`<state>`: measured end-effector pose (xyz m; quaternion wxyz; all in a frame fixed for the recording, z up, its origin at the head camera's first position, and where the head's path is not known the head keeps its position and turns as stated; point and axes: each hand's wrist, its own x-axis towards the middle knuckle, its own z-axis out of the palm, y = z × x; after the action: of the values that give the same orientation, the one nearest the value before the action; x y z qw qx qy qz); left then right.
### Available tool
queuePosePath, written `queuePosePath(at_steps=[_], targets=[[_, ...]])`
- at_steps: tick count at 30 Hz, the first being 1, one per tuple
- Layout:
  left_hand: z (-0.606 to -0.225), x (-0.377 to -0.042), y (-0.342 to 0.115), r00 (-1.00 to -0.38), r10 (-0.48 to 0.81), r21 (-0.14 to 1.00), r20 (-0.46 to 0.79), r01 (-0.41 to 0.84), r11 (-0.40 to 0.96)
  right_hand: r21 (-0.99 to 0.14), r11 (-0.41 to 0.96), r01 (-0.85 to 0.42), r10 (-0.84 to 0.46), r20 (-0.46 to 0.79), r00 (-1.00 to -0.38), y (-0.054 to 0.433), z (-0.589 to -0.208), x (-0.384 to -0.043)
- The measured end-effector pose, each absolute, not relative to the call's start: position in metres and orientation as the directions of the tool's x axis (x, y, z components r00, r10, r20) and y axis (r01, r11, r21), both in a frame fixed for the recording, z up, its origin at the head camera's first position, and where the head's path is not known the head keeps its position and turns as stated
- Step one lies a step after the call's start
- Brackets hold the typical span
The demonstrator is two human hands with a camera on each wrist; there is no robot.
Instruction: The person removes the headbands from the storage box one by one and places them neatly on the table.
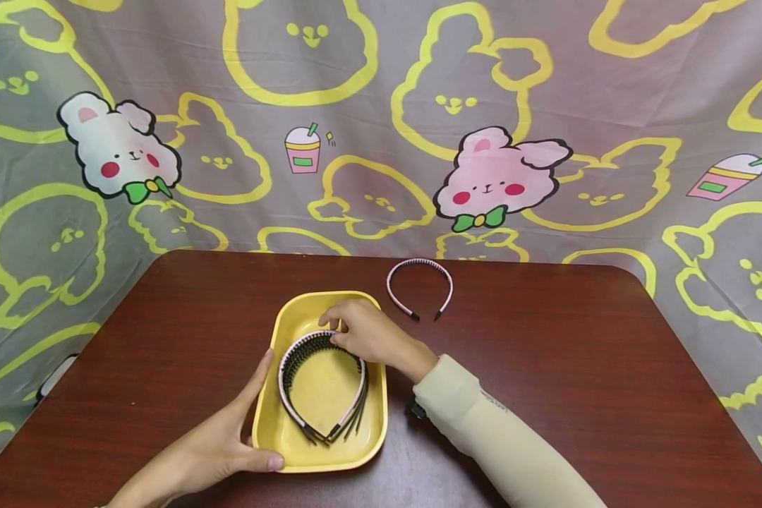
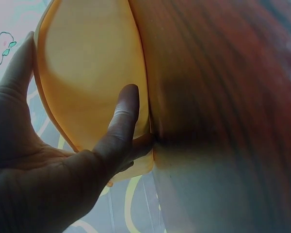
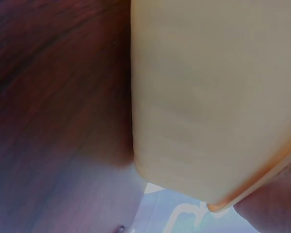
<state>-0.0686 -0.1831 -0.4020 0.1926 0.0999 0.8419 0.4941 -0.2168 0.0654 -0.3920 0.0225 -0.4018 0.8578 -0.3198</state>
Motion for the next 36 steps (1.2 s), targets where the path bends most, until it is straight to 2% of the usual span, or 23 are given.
queuePosePath(at_steps=[21,36], targets=[[-0.4027,-0.0678,-0.183,-0.906,0.36,0.875,-0.223,-0.023,0.483,-0.582,0.453,-0.676,-0.699,0.239,-0.674,0.0648,-0.3896,-0.2165],[-0.4036,-0.0676,-0.1819,-0.906,0.369,0.89,-0.205,-0.015,0.456,-0.636,0.459,-0.621,-0.655,0.231,-0.72,0.0653,-0.3849,-0.2164]])
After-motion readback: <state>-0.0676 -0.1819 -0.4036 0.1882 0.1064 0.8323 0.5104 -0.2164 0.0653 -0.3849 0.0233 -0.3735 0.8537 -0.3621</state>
